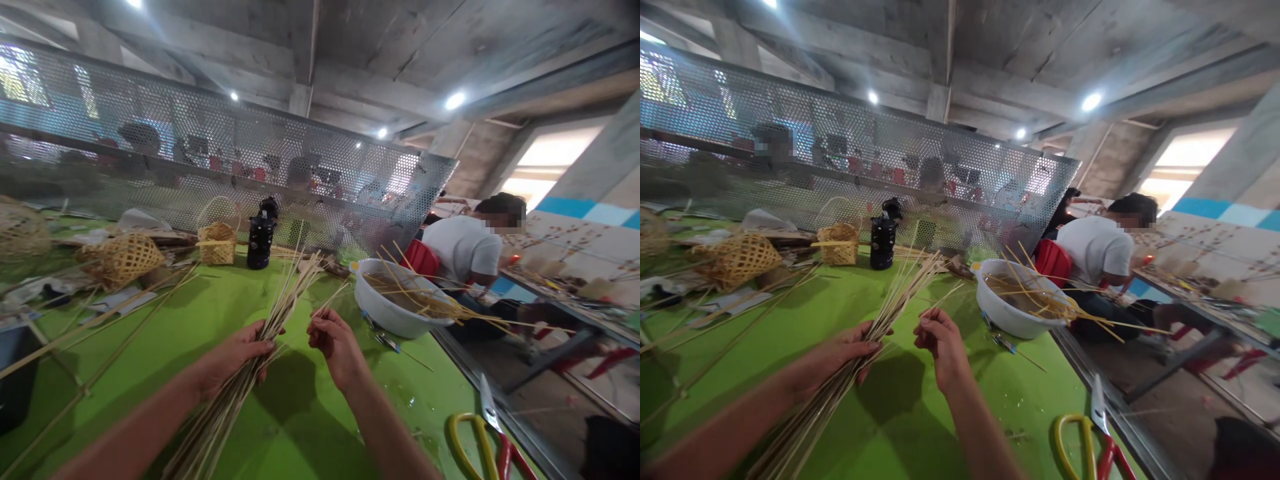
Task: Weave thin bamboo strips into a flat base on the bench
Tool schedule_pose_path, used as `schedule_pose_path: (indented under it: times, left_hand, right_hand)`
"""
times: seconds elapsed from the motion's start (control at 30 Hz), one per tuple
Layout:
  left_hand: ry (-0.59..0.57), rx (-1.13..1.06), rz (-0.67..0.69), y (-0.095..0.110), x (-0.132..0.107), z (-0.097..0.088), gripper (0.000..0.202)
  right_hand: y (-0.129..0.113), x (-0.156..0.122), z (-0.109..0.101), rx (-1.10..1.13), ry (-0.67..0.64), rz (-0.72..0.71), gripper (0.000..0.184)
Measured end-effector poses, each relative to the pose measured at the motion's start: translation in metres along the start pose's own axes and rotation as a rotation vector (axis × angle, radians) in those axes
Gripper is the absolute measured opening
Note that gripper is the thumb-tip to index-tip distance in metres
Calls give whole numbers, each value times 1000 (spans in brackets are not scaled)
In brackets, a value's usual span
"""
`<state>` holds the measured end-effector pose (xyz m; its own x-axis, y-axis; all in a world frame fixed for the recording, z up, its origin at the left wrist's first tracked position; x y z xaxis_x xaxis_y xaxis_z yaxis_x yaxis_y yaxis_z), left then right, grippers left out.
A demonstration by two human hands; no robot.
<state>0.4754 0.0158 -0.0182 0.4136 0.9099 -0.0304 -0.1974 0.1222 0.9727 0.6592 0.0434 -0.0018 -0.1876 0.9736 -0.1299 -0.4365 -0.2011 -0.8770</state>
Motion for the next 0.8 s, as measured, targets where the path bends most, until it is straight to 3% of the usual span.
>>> schedule_pose_path:
  times: [0.3, 0.6, 0.8]
  left_hand:
    - [13, 29, 27, -3, 1, 0, 63]
    - [25, 154, 63, 1, -1, 0, 55]
    - [47, 231, 88, 1, 3, -9, 72]
  right_hand:
    - [1, 0, -1, 18, 26, -8, 24]
    - [1, -4, 7, 311, -96, 59, 21]
    - [4, 3, 3, 373, -34, 59, 20]
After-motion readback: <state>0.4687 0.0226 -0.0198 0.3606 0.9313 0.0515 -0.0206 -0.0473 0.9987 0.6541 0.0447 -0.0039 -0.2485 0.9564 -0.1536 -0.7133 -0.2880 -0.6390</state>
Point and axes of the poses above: each hand's wrist, its own x-axis towards the middle knuckle, its own z-axis out of the palm, y = z × x, the point moved 5 cm from there along x, towards the middle knuckle, and after that the axes turned 9 degrees about z, right-handed, at the moved point
